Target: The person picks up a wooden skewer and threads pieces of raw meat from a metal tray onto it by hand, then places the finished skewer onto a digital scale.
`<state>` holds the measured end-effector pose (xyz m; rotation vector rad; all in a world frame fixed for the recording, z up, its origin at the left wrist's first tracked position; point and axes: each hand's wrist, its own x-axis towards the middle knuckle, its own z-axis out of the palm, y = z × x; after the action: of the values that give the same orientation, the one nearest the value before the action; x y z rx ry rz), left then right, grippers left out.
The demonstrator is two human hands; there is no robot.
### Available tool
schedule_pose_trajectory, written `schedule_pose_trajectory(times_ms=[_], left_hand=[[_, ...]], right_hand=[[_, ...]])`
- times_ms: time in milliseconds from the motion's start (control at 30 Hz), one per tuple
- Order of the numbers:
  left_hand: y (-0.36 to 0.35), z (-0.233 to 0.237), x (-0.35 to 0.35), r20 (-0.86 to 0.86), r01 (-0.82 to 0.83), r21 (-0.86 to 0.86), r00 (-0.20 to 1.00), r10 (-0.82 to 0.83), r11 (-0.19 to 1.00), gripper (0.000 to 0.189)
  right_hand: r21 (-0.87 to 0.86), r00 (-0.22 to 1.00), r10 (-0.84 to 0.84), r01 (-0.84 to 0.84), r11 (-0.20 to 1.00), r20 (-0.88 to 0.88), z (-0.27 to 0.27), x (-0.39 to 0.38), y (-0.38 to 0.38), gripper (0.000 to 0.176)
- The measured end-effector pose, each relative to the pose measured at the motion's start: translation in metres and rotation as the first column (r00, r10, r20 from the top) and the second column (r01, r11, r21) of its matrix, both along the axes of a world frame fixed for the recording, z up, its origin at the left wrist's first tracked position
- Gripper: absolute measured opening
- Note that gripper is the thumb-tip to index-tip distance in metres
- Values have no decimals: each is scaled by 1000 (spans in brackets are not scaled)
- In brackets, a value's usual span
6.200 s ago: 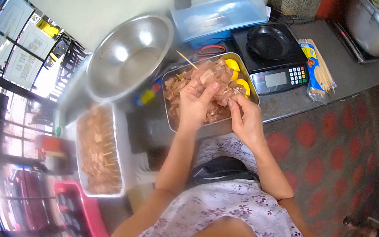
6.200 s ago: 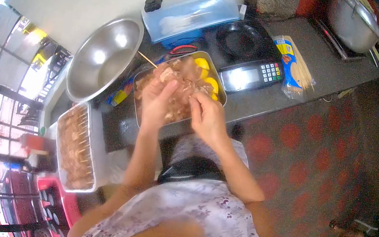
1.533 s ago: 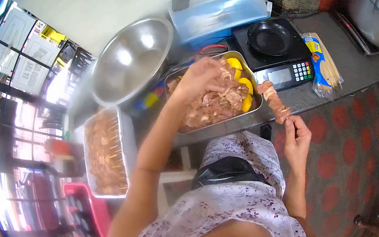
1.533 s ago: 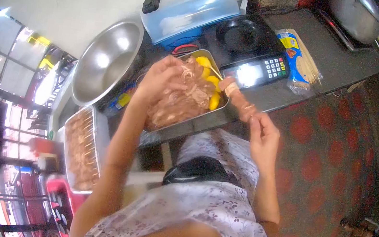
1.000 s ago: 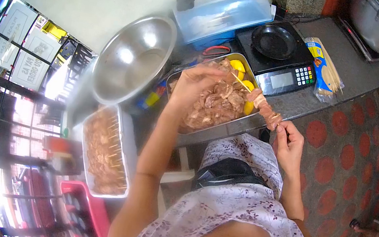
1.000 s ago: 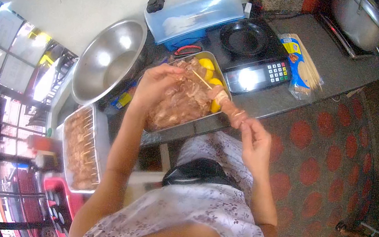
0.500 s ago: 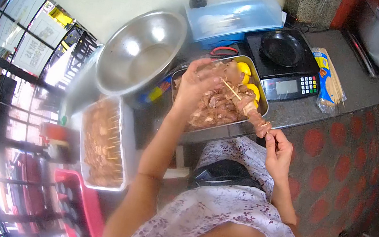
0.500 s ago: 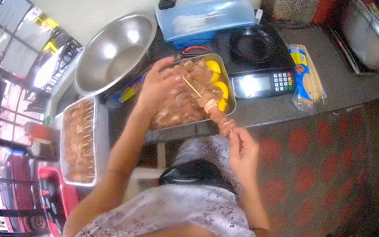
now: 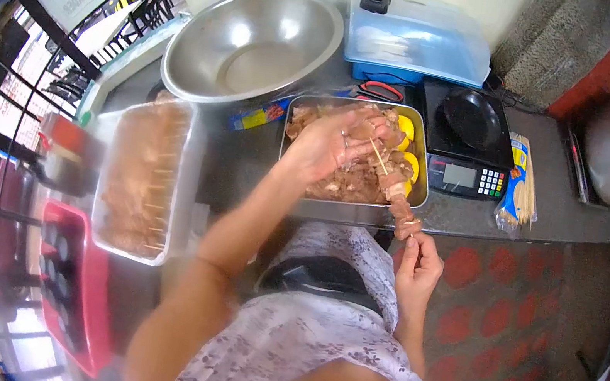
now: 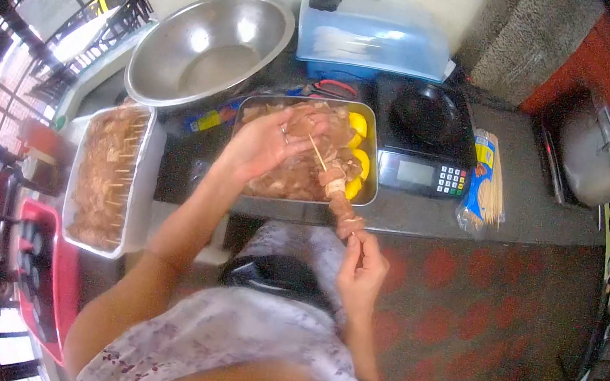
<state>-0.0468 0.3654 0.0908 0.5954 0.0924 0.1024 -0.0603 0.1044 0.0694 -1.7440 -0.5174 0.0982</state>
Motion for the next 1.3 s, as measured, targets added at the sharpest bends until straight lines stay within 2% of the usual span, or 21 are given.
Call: schedule_pose_trajectory(times_ms=[33,100,233,467,767,867,933,1033,1300], left_hand=[[-1,-1,0,4,-10,-8,1000,10,1000,35],[-5,0,0,-16,-91,175,995,95,980,33],[-5,-7,0,-14,-152,144,988,156,978,32],[-7,-2,-2,-41,-152,81,987,156,985,33],[-9,-5,-1,-21,-205,119,978,209,972,33],[-12,-5,0,-29,-232,121,971,237,965,32],[-14,-4,0,-40,-251,127,966,257,960,32],[-17,-4,0,-59,-282,120,955,290,952,31],[-25,-5,0,-48,-324,137,942,334,936,28]], right_hand=[[18,999,6,-7,1000,41,-1,0,1,8],[-24,999,6,-5,1000,44,-5,-1,0,8],[-53,993,15,-9,999,120,-14,-1,2,8],[-102,995,14,-4,995,100,-8,-3,6,9],[-6,986,0,1,1000,169,-5,-6,14,11],[-104,994,20,-9,995,104,-9,-5,11,10],[-27,978,-26,32,999,206,-12,-6,17,11],[-24,988,-21,25,999,152,-18,-7,18,11],[21,984,-46,43,999,171,-18,-9,25,12]])
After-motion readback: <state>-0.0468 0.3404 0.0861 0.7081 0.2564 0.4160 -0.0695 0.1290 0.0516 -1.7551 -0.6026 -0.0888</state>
